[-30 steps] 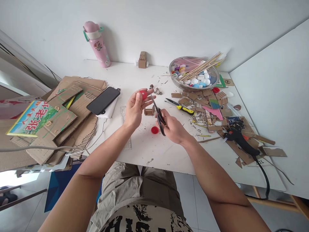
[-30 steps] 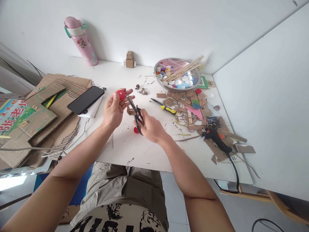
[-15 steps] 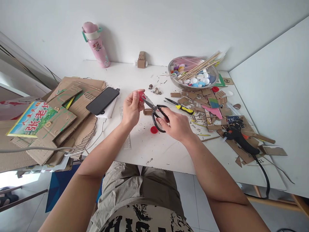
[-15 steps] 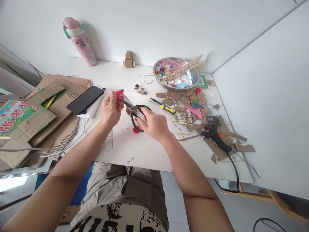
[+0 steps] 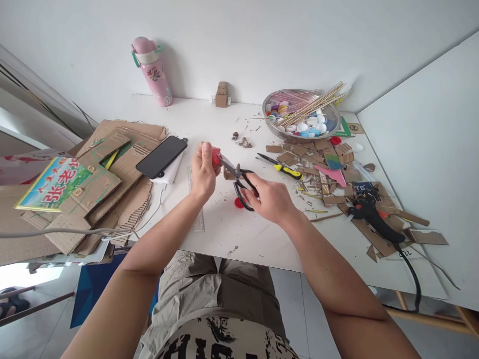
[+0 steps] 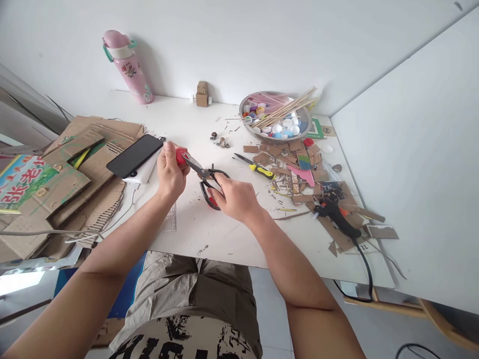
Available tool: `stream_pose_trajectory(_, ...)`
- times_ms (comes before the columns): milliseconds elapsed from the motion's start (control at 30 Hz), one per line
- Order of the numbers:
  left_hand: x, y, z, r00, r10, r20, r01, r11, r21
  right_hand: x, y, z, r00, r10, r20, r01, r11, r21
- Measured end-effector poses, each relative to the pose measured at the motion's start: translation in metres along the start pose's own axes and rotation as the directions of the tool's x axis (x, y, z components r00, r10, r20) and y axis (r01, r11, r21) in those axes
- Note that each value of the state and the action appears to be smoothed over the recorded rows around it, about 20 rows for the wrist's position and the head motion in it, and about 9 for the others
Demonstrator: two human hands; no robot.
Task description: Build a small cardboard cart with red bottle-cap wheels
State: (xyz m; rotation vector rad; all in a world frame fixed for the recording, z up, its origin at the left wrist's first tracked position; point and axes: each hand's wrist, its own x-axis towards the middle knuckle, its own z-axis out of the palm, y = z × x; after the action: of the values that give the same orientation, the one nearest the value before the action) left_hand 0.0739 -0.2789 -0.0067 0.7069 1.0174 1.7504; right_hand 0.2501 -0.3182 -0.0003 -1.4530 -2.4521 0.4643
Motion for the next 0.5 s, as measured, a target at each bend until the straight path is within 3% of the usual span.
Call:
stream_pose_trajectory(367,-0.0057,0.0037,0.0053,0.998,0.036,-0.049,-0.035,0.999,0.032,-0.0029,0.004,0.0015,0.997,-0.057,-0.049,0.058,0.998,0.013)
stream_pose_trajectory(500,-0.005,0.0031,0.0038,0.997,0.075,-0.027,-0.074,0.997,0.031,-0.0028,0.0073,0.0047,0.997,-0.064,-0.046,0.069,0.99,0.119)
